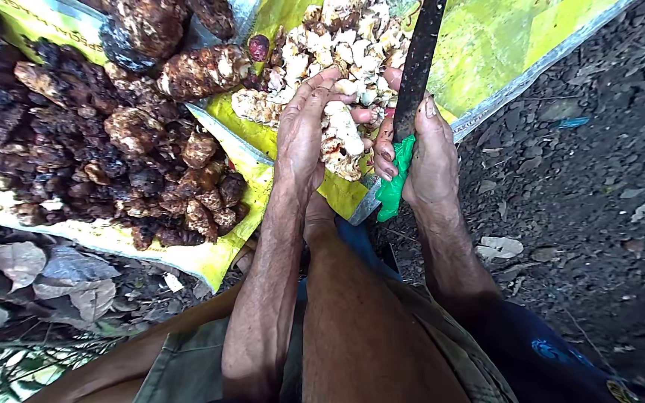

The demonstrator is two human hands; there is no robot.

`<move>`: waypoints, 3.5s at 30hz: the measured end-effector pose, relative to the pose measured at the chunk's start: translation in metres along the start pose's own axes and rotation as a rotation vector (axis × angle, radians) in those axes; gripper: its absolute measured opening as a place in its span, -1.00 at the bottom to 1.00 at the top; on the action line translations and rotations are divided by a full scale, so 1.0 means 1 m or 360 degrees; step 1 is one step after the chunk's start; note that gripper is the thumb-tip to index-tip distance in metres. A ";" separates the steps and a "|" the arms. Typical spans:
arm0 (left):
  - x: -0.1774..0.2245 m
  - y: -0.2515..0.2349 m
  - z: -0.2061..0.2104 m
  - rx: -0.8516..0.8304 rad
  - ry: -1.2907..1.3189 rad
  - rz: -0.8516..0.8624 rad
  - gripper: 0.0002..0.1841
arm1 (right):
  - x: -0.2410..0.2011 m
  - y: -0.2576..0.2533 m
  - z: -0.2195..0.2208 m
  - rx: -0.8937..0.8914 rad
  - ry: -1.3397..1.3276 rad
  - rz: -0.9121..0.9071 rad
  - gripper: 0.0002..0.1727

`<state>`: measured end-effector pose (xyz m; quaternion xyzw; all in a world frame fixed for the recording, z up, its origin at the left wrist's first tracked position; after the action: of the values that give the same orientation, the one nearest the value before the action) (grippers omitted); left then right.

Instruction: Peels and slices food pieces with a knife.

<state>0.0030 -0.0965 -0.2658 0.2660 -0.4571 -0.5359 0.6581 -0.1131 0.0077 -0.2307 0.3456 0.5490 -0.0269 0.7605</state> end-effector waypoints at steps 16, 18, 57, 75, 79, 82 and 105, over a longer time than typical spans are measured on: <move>-0.008 0.034 -0.026 -0.0043 -0.0689 0.0350 -0.49 | -0.001 0.019 0.015 0.0163 0.0100 0.0317 -0.36; -0.009 0.035 -0.027 -0.0016 -0.0719 0.0362 -0.58 | 0.001 0.020 0.015 0.0167 0.0091 0.0336 -0.36; -0.014 0.008 -0.036 -0.0065 -0.0740 0.0176 -0.67 | 0.027 0.007 -0.005 -0.0030 0.0316 0.0096 -0.33; 0.014 0.022 -0.058 -0.0097 -0.0193 0.0361 -0.74 | -0.059 -0.116 0.071 -0.0657 0.1425 -0.0187 -0.65; 0.020 0.017 -0.065 0.0098 -0.0172 0.0409 -0.73 | -0.052 -0.167 0.097 -0.0549 0.1611 -0.0197 -0.71; 0.022 0.014 -0.069 0.0154 -0.0105 0.0412 -0.73 | -0.046 -0.190 0.122 -0.0514 0.1765 -0.0382 -0.69; 0.009 0.013 -0.078 0.0113 0.0032 0.0324 -0.75 | -0.022 -0.212 0.151 -0.0755 0.2064 -0.0542 -0.70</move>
<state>0.0779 -0.1123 -0.2861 0.2468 -0.4937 -0.4471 0.7039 -0.0879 -0.2442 -0.2930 0.0266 0.9284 0.1858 0.3206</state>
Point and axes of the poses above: each hand's wrist, its own y-axis away from the middle knuckle, its own z-axis out of the palm, x = y × z, the point moved 4 cm from there along -y, towards the middle knuckle, and after that the axes turned 7 degrees about -z, right-handed, at the moved point
